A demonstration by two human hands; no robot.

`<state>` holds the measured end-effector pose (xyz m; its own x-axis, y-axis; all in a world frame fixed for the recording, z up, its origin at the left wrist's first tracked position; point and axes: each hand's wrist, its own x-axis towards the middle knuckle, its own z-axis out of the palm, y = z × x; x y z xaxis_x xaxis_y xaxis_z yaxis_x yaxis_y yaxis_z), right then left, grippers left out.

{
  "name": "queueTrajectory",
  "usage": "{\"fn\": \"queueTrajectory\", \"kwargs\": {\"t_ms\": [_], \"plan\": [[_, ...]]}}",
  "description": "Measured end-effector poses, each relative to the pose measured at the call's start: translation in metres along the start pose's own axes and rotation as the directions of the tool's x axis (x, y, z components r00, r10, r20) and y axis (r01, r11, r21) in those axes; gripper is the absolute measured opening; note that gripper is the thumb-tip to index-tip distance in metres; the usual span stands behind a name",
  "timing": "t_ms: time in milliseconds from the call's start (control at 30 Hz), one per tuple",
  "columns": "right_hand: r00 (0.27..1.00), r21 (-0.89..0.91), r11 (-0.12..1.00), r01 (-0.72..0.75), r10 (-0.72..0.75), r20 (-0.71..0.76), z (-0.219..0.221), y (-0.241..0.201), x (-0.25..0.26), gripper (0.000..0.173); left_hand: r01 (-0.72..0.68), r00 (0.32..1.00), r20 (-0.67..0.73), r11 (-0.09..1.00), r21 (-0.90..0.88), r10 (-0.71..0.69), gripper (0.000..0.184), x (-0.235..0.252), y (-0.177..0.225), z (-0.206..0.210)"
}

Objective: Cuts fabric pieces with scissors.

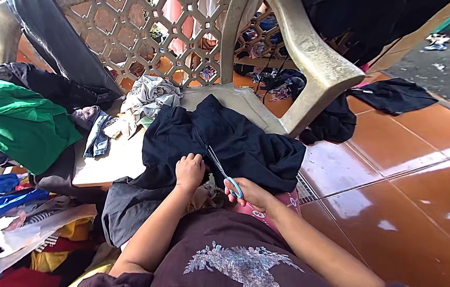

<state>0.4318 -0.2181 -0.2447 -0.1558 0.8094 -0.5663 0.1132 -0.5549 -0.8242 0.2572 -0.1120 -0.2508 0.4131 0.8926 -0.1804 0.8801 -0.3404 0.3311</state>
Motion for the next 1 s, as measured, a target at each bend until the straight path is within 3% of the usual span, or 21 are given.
{"fn": "queueTrajectory", "kwargs": {"t_ms": [67,200,300,367,667,1000], "plan": [[0.999,0.002,0.999,-0.039,0.039,0.032,0.001,0.002,-0.001,0.036,-0.003,0.999,-0.044,0.998,-0.057,0.001,0.036,-0.004,-0.003,0.000],[0.998,0.051,0.997,-0.058,0.056,0.037,0.002,0.001,-0.001,0.039,-0.109,0.952,-0.295,0.990,-0.095,0.077,0.032,-0.012,-0.008,0.008],[0.999,0.081,0.996,-0.045,0.043,0.030,0.004,-0.006,0.003,0.041,-0.234,0.811,-0.548,0.972,0.020,0.206,0.022,-0.012,-0.012,0.020],[0.999,0.103,0.993,-0.048,0.046,0.023,0.005,-0.013,0.008,0.043,-0.271,0.736,-0.621,0.958,0.093,0.268,0.017,-0.010,-0.014,0.023],[0.995,0.151,0.985,-0.082,0.089,-0.039,0.014,-0.032,0.032,0.045,-0.355,0.633,-0.675,0.917,0.183,0.380,0.015,-0.009,-0.016,0.032],[0.992,0.148,0.988,-0.041,0.058,-0.113,0.023,-0.033,0.029,0.037,-0.365,0.645,-0.664,0.916,0.167,0.378,0.015,-0.013,-0.017,0.034]]}}
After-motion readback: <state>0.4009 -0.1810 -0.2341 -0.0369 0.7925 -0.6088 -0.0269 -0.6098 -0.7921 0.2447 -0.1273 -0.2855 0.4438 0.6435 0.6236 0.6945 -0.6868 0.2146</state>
